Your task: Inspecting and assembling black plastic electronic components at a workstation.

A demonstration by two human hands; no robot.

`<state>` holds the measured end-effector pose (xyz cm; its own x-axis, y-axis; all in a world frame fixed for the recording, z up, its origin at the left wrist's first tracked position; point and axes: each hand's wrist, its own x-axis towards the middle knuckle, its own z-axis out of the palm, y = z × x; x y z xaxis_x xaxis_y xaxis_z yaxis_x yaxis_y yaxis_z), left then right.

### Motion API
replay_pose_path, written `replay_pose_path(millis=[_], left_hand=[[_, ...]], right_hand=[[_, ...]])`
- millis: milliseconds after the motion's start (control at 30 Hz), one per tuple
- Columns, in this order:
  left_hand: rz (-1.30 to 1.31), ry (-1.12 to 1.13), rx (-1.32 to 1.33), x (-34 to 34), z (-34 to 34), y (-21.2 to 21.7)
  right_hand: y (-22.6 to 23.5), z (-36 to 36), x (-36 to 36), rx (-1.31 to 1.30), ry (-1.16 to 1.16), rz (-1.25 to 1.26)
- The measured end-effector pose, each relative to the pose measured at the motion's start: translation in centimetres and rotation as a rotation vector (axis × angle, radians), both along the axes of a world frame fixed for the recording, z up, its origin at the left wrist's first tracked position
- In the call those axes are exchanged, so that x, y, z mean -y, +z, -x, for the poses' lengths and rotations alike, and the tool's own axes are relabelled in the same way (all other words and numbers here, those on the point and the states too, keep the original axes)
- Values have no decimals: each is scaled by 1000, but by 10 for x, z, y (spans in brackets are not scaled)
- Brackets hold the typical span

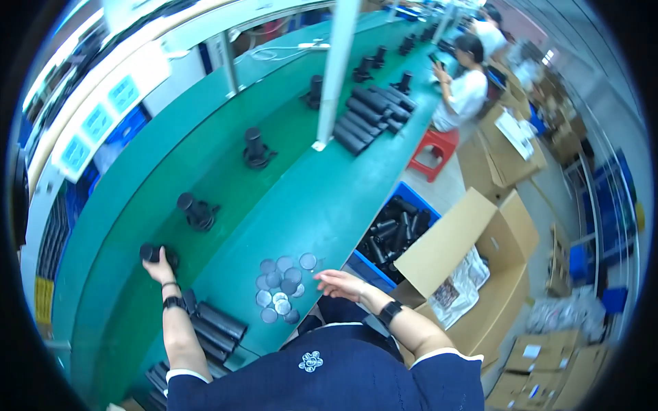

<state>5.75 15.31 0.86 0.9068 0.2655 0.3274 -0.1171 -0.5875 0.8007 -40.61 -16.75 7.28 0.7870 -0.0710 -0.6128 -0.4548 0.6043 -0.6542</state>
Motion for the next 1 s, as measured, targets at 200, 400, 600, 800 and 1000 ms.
replay_pose_path(millis=[200,400,600,800,1000], left_hand=[[-108,207,-187,71,69,72],[242,-489,-299,105,200,-12],[262,-1284,-836,272,418,74],[72,-1698,-1017,352,591,77],[-66,-1637,-1107,366,671,58]], right_hand=[[9,157,12,-98,-511,56],[-7,324,27,-152,-941,179],[-48,499,61,-483,-955,326],[-205,655,144,-977,-543,558],[-230,583,212,-1463,-613,883]])
